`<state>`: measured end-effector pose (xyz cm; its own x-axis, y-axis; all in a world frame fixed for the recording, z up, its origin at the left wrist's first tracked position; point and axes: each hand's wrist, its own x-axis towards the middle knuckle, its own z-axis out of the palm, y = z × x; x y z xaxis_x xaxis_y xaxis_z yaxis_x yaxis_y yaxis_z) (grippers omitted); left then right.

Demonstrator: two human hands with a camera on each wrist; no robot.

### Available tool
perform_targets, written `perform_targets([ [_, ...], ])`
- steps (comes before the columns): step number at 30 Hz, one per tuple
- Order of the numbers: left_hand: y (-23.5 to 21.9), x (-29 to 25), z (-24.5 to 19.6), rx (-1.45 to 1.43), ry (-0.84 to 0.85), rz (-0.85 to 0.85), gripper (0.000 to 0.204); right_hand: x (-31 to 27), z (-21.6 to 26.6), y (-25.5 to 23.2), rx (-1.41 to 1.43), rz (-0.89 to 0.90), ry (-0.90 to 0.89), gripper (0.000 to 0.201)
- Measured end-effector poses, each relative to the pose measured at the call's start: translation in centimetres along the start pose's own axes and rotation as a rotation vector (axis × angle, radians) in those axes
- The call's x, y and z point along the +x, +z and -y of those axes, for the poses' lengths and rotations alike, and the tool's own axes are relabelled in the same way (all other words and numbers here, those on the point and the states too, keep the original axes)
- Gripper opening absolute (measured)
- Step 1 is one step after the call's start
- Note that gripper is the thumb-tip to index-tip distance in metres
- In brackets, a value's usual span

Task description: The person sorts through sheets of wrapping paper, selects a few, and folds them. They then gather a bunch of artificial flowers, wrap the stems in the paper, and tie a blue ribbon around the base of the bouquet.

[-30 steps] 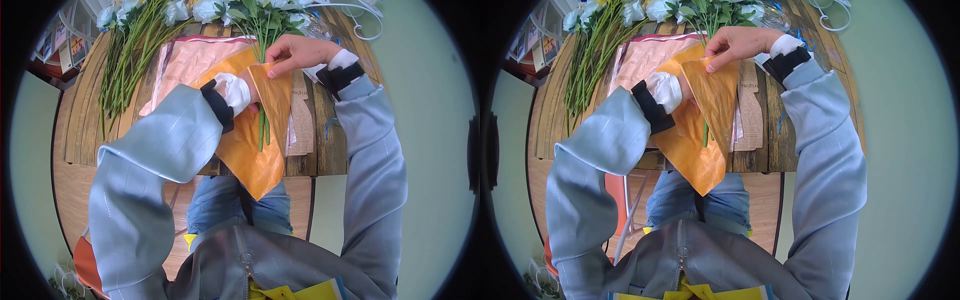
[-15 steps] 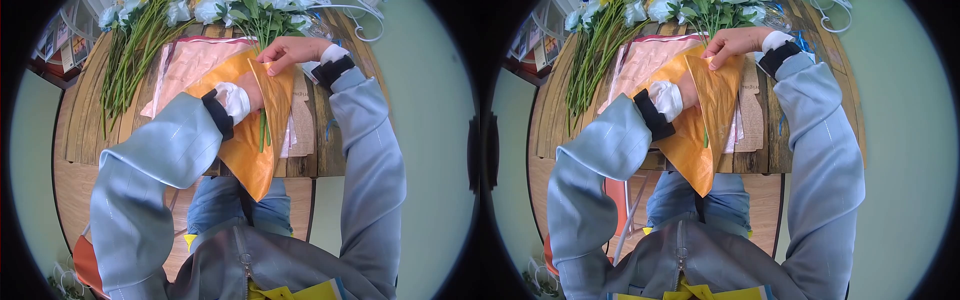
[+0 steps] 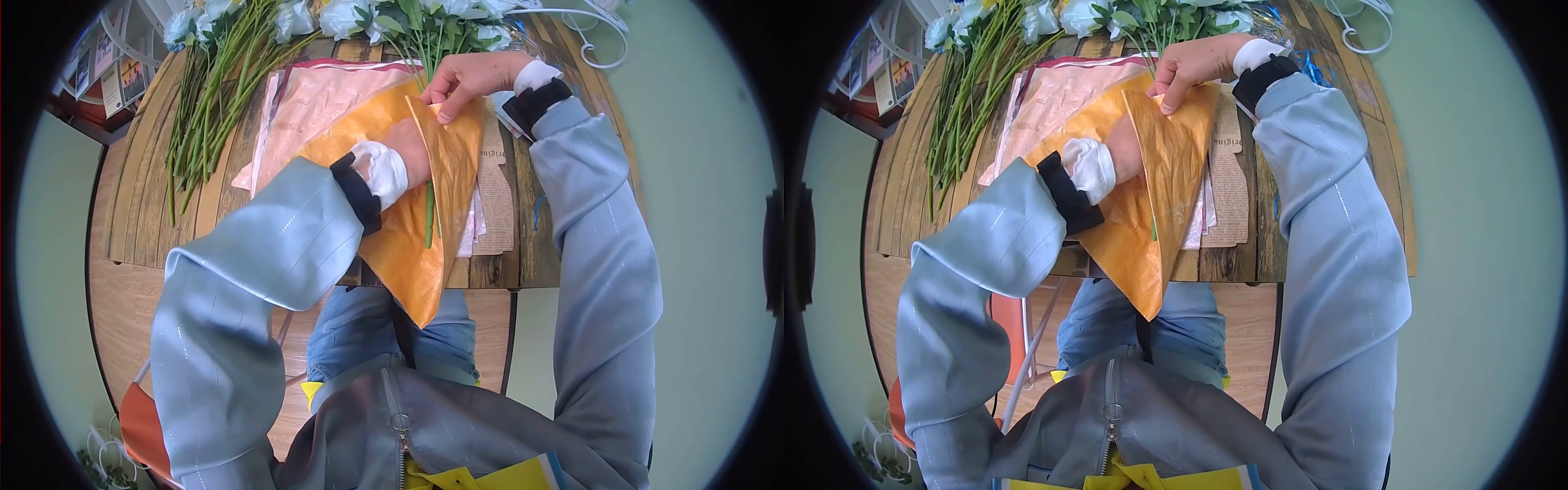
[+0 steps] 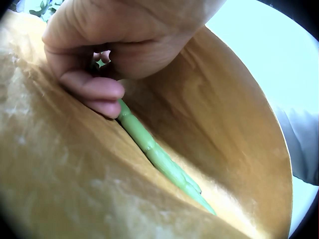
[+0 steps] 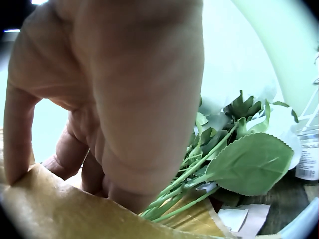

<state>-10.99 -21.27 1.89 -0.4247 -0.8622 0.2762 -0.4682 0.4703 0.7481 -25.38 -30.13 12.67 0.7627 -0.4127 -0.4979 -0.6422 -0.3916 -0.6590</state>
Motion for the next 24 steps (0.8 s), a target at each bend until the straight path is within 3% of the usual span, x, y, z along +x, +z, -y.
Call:
perform_targets([
  [1, -0.5, -0.2, -0.7, -0.1, -0.155, 0.083, 0.032, 0.3, -0.2, 0.0, -0.005, 0.004, 0.02, 0.018],
  [5, -1.1, 0.0, -1.3, -0.111, -0.172, 0.11, 0.033, 1.0, -0.4, -0.3, 0.056, 0.085, 0.133, 0.017],
  [7, -1.2, 0.3, -1.7, -0.182, -0.37, 0.169, 0.032, 0.8, -0.5, -0.1, 0.04, 0.059, 0.107, 0.017],
  [8, -1.4, 0.4, -1.8, -0.184, -0.371, 0.17, 0.032, 0.8, -0.6, 0.0, 0.023, 0.033, 0.081, 0.018],
  [10, -2.8, 0.5, -2.9, -0.222, -0.413, 0.345, 0.027, 0.9, -0.9, 0.1, 0.07, 0.054, 0.086, 0.018],
  [11, -3.2, 0.5, -3.3, -0.223, -0.413, 0.347, 0.027, 0.8, -1.0, 0.1, 0.115, 0.071, 0.092, 0.019],
  [13, -3.5, 0.3, -3.5, -0.512, -0.674, 0.33, 0.022, 0.7, -0.9, 0.3, 0.096, 0.066, 0.093, 0.02],
  [14, -3.4, 0.3, -2.9, -0.513, -0.676, 0.329, 0.022, 0.7, -0.7, 0.4, 0.071, 0.061, 0.093, 0.021],
  [16, -3.0, 0.5, -1.8, -0.382, -0.438, 0.396, 0.019, 0.8, -0.3, 0.5, 0.064, 0.056, 0.115, 0.022],
  [20, -3.5, -0.1, -3.0, -0.376, -0.479, 0.342, 0.018, 1.0, 0.2, 1.0, 0.005, 0.013, 0.153, 0.025],
  [22, -4.0, -0.3, -4.0, -0.124, -0.491, 0.311, 0.019, 0.7, 1.0, 1.3, -0.022, 0.007, 0.124, 0.025],
  [24, -3.5, -0.6, -3.8, -0.284, -0.564, 0.228, 0.019, 0.6, 1.4, 1.5, -0.045, 0.0, 0.095, 0.025],
])
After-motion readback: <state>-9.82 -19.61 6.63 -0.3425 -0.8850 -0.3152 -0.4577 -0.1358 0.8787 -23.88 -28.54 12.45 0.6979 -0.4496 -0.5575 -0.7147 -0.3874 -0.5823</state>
